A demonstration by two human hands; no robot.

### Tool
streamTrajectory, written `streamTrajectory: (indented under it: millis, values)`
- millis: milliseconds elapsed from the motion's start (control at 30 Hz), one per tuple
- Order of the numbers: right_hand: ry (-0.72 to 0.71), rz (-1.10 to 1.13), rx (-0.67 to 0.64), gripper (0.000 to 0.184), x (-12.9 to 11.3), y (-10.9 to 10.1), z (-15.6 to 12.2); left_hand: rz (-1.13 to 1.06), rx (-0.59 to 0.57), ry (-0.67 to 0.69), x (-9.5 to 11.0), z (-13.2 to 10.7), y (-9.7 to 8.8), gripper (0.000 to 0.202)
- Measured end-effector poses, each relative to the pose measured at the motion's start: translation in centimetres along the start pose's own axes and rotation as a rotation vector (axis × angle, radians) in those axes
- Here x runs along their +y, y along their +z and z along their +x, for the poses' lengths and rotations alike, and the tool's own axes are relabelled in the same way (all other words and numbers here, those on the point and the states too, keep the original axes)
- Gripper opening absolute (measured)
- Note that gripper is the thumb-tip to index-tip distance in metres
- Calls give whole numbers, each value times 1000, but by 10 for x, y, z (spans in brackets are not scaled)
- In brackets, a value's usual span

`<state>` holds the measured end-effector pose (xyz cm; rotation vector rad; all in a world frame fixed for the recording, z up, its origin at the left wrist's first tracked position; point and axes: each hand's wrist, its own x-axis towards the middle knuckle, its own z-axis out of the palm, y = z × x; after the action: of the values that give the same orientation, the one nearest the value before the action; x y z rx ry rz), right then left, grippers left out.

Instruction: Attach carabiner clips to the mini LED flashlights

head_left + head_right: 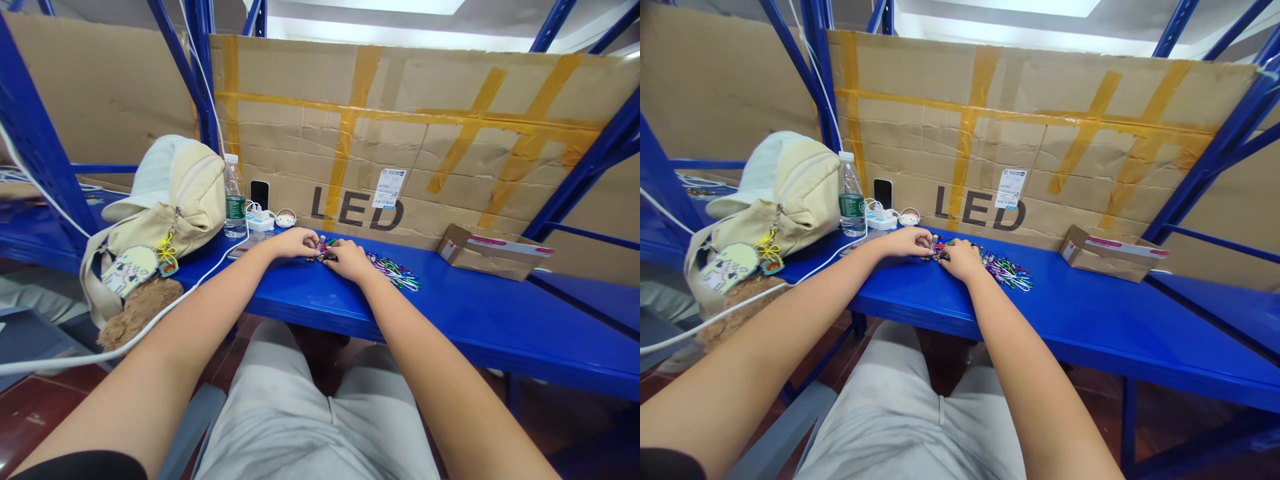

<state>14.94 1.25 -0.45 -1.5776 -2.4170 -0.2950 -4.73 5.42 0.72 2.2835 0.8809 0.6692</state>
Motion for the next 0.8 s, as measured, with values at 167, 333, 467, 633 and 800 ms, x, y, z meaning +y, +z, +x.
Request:
streamTrajectory:
  millis: [167,333,467,633,800]
  values:
    - [17,-27,29,27,-4,5,8,-24,-23,-7,-1,1,2,33]
    - [-1,23,34,23,-3,7,11,-44,-38,-14,-5,3,2,34]
    - [39,51,29,21,-1,8,11,-33,-34,-20,-7,3,1,33]
    - [88,75,19,22,4,10,10,-2,-27,-4,-8,2,0,30]
    - [84,117,6,23,4,6,7,6,-27,-15,-5,1,0,30]
